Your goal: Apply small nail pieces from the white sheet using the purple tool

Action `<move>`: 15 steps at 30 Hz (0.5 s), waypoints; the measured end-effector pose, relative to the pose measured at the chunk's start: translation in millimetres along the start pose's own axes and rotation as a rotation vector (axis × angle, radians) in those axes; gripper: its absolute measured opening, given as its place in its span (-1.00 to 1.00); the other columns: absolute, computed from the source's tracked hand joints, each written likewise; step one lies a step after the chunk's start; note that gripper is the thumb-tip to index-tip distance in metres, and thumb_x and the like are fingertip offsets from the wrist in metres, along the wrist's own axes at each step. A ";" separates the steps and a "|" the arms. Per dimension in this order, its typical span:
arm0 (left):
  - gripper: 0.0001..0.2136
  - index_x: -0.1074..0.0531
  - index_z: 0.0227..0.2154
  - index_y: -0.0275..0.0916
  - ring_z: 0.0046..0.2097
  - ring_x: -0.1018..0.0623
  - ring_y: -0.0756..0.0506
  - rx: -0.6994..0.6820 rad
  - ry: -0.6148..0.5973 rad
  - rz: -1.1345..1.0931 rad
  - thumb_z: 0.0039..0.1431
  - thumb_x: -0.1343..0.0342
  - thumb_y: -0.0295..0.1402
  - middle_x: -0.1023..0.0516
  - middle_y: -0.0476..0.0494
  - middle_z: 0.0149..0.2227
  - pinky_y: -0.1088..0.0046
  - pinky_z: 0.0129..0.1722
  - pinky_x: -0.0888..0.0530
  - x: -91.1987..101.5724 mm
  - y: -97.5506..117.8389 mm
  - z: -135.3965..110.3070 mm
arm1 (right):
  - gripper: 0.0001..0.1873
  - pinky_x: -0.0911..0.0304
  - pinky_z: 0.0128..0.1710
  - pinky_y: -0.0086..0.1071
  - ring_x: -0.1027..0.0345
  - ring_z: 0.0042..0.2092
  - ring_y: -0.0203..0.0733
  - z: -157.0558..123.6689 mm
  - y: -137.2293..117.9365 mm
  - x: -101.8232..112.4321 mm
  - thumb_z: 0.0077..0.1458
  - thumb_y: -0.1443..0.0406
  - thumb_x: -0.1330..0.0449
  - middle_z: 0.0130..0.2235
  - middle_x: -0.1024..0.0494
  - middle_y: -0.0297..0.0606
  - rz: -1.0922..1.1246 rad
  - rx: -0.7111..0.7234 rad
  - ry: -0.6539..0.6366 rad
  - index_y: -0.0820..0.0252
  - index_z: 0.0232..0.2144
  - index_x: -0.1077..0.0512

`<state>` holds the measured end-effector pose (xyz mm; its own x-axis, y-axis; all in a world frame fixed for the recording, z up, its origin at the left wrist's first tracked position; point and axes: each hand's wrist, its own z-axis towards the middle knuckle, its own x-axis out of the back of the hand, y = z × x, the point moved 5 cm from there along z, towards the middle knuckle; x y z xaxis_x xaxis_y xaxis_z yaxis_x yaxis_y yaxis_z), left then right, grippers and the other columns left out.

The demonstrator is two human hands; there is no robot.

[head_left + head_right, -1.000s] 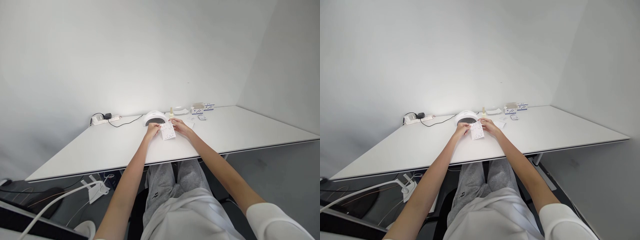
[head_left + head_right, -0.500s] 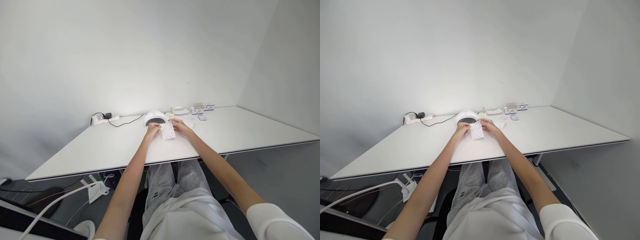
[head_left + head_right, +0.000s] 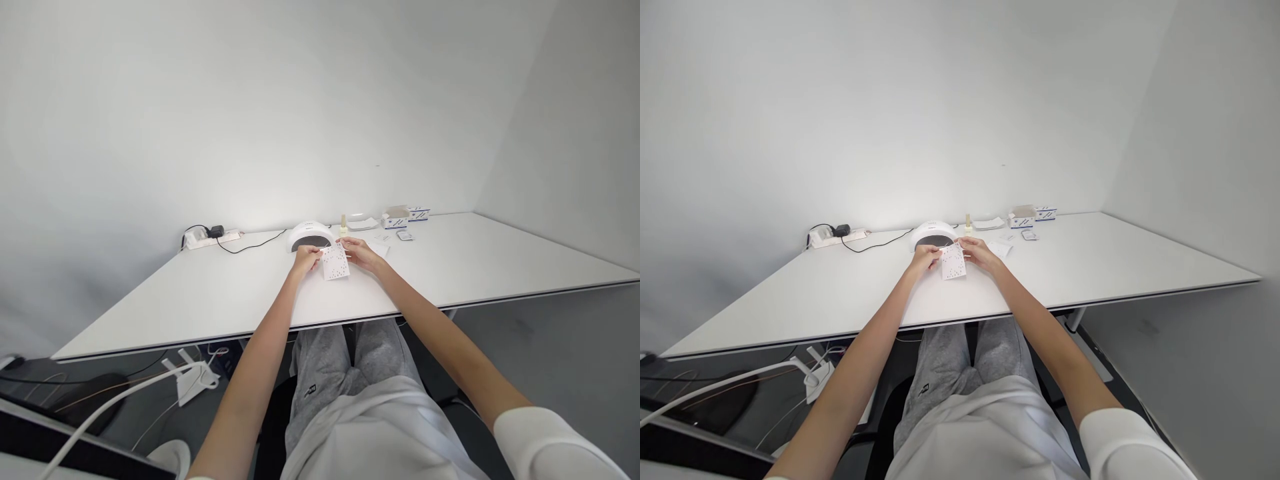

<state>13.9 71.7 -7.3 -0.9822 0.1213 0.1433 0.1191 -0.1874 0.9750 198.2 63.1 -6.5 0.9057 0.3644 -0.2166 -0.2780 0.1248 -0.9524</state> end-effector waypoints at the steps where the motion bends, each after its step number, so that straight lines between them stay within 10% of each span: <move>1: -0.88 -0.41 -0.54 -0.32 -0.70 -0.22 0.13 0.000 0.002 0.000 0.04 -0.22 -0.45 -0.30 0.01 -0.62 0.54 -0.70 -0.04 0.0 0.6 -0.4 | -0.68 -0.31 -0.24 -0.35 -0.43 -0.26 -0.22 0.1 0.1 0.1 -0.11 0.12 -0.41 -0.22 -0.58 -0.23 0.001 0.000 -0.001 0.12 -0.28 -0.56; 15: -0.88 -0.41 -0.53 -0.32 -0.70 -0.21 0.13 0.004 0.003 0.006 0.05 -0.20 -0.46 -0.29 0.00 -0.62 0.54 -0.70 -0.04 0.0 1.2 -1.1 | -0.67 -0.30 -0.26 -0.37 -0.41 -0.26 -0.22 0.1 0.8 0.3 -0.11 0.11 -0.41 -0.23 -0.57 -0.25 0.015 -0.006 -0.008 0.11 -0.28 -0.57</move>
<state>13.9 70.4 -6.4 -0.9819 0.1171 0.1486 0.1256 -0.1841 0.9749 198.2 63.5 -7.3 0.8988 0.3738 -0.2290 -0.2895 0.1138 -0.9504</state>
